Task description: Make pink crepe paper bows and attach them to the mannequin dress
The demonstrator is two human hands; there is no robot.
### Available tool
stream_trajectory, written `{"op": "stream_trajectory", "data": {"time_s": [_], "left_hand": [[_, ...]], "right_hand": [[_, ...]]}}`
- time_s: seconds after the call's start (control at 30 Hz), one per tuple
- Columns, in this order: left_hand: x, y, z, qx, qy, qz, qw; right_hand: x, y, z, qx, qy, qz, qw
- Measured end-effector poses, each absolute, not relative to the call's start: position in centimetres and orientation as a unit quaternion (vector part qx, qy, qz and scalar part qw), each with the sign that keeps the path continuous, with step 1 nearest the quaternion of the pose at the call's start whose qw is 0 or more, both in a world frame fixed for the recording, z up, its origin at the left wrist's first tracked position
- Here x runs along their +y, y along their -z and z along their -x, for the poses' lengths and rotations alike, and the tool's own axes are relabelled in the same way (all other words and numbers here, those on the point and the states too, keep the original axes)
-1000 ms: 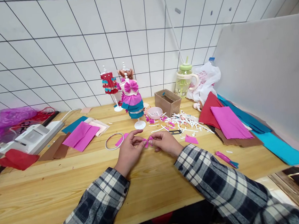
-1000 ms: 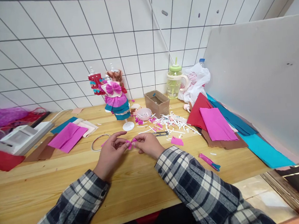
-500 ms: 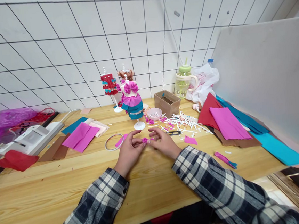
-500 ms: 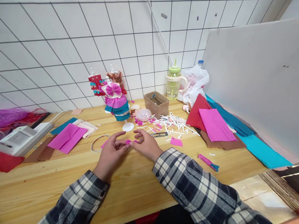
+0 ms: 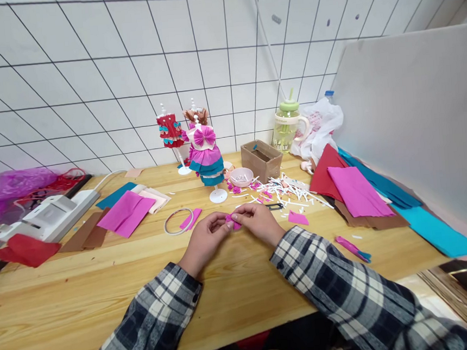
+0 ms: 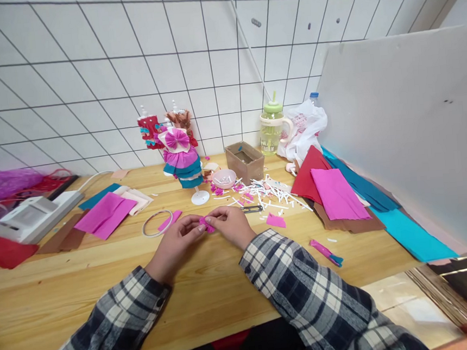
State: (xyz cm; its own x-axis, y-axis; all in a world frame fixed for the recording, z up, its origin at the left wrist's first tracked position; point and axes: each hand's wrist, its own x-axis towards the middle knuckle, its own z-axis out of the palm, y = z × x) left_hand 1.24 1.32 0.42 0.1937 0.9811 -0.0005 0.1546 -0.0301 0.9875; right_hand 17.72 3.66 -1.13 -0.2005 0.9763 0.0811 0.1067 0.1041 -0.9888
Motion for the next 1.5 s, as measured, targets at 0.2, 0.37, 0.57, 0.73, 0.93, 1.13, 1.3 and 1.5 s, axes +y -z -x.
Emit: {"op": "stream_trajectory", "data": {"time_s": [0.2, 0.37, 0.57, 0.73, 0.93, 1.13, 1.3, 1.5], "left_hand": [[1.61, -0.11, -1.13, 0.535, -0.445, -0.564, 0.444], [1.79, 0.15, -0.97, 0.521, -0.479, -0.546, 0.449], [1.62, -0.25, -0.97, 0.501, -0.442, -0.578, 0.469], [1.56, -0.3, -1.08, 0.518, -0.452, -0.579, 0.439], [1.73, -0.3, -1.11, 0.521, -0.47, -0.554, 0.449], [1.67, -0.09, -1.2, 0.515, -0.493, -0.52, 0.471], [1.79, 0.08, -0.92, 0.505, -0.474, -0.543, 0.475], [1.78, -0.25, -1.03, 0.528, -0.439, -0.583, 0.435]], "right_hand": [[3.25, 0.66, -17.52, -0.572, -0.499, 0.482, 0.438], [3.39, 1.04, -17.21, -0.525, -0.552, 0.459, 0.457], [3.51, 1.03, -17.35, -0.565, -0.527, 0.457, 0.44], [3.33, 0.83, -17.47, -0.586, -0.517, 0.467, 0.414], [3.16, 0.98, -17.1, -0.551, -0.576, 0.449, 0.404], [3.43, 1.02, -17.16, -0.54, -0.57, 0.448, 0.427], [3.53, 0.94, -17.4, -0.606, -0.488, 0.467, 0.42], [3.27, 0.89, -17.47, -0.657, -0.435, 0.465, 0.404]]}}
